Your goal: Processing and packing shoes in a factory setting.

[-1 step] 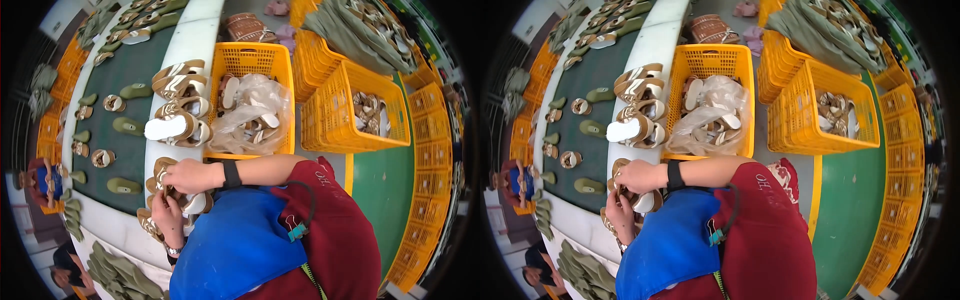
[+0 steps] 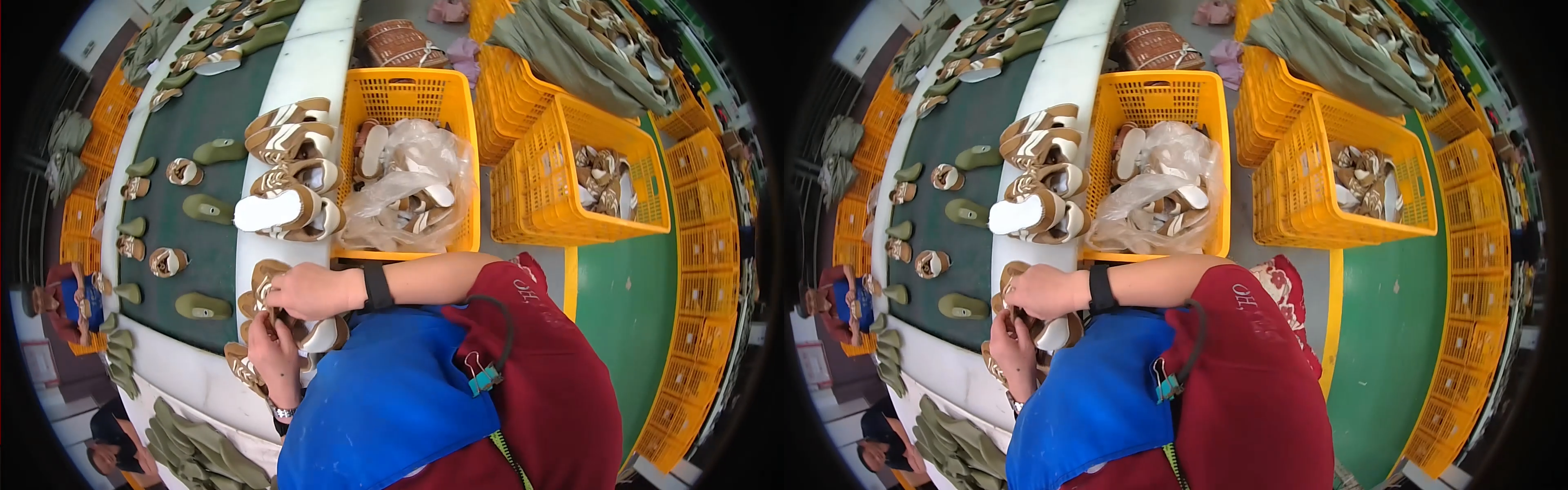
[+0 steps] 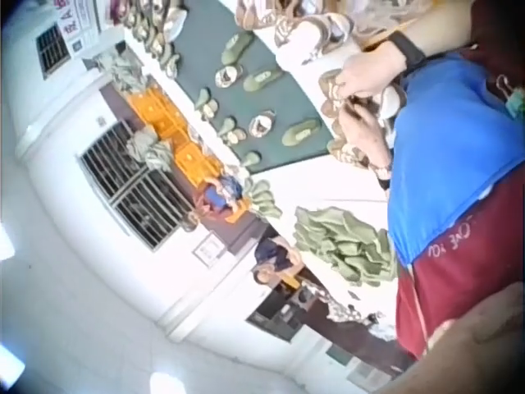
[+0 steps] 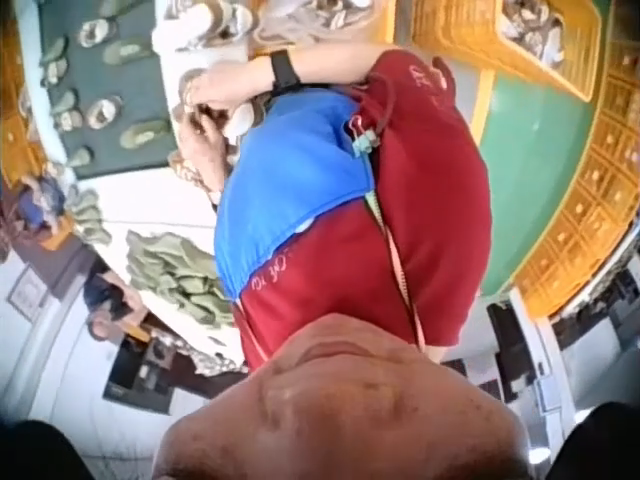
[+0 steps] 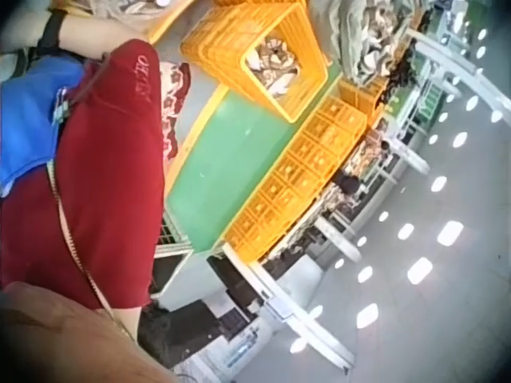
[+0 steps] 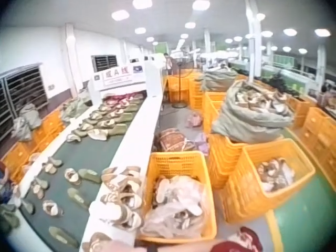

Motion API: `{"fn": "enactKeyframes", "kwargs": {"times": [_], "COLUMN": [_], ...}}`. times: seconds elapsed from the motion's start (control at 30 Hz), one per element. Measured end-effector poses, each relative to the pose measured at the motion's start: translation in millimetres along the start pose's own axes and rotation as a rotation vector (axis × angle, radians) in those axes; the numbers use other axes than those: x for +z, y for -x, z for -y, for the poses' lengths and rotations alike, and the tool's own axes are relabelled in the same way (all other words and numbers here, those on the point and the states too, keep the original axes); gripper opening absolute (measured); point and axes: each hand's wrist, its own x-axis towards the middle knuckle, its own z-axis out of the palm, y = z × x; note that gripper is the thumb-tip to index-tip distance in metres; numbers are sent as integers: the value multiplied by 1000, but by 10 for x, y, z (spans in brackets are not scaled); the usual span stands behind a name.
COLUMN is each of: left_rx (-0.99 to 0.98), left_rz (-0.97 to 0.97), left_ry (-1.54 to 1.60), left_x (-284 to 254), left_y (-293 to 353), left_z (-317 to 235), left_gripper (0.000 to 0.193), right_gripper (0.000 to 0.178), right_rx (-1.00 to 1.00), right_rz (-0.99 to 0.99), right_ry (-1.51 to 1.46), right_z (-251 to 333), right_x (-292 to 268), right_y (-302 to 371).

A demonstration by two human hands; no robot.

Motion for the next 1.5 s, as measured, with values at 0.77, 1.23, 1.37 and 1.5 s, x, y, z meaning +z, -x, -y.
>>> {"fn": "enactKeyframes", "kwargs": {"times": [0.77,1.23,1.37,1.5], "left_rx": [132,185,28,-32], "left_rz": [236,-1,0,-65], "left_ry": [53,66,-31,-79], "left_x": [-116,-173,-174,-174], "left_y": [-196,-48,-64,-140], "left_z": [-132,-123,-113,-140], "left_gripper": [23,23,17,23], "right_gripper": [5,29,37,40], "right_rx": [-3,262,181,34], "right_rz": [-280,-108,-104,-93], "right_ry": [-139,-623,-565,-416], "right_z": [148,-29,-22,78], "right_x": [-157,-248,-176,-204], "right_y": [238,54,-190,-303]}}
